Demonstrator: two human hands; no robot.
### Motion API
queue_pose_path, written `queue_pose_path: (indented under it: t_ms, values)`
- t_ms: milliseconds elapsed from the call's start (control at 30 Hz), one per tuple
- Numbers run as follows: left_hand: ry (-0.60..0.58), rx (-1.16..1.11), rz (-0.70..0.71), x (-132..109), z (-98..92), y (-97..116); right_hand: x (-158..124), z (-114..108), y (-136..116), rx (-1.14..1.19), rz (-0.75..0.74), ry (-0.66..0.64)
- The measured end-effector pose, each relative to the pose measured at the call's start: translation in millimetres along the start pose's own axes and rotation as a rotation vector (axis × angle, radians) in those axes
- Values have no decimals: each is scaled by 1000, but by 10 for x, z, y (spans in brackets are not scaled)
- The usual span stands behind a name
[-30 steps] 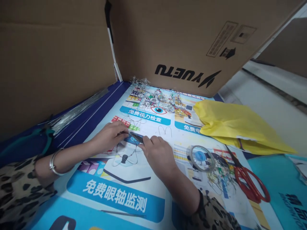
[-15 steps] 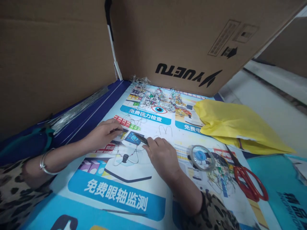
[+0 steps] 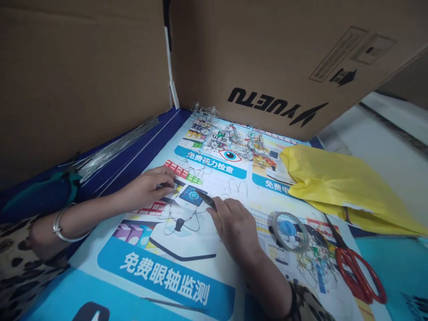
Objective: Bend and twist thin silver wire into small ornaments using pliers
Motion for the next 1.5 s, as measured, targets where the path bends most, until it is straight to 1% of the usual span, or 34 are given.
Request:
queue_pose_path:
  t_ms: [100, 200, 400, 567, 700, 900, 1033, 1133, 1333, 1500]
  values:
    - [-3, 22, 16, -14, 0, 16, -6, 0, 8, -8, 18, -37]
    - [-16, 61, 24, -30, 3, 35, -8, -4, 9, -23, 35, -45]
    - [-31, 210, -2, -65, -17, 106, 0, -21, -26, -55, 42, -90]
    - [-17, 174, 52, -15, -13, 165, -11, -37, -54, -69, 35, -104]
    - [-75, 160, 103, 54, 63, 235, -33, -17, -58, -91, 30, -104]
    - [-130, 208, 112, 111, 127, 323, -57, 5, -43, -139, 36, -112]
    - [-111, 215, 105, 114, 117, 279, -61, 12, -38, -132, 26, -123]
    - [-62, 225, 86, 108, 89, 209, -64, 20, -34, -118, 21, -121]
    - [-5, 273, 18, 86, 39, 136, -44, 10, -46, -110, -7, -75]
    - [-21, 279, -40, 70, 32, 163, -3, 0, -74, -105, -30, -39]
Point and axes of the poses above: each hand's wrist, its own x-axis towards the middle knuckle, its own z-axis out of the palm, y = z × x, the point moved 4 cm from there along x, towards the middle knuckle, and after that the axes turned 13 degrees about -y, right-handed, at the moved point
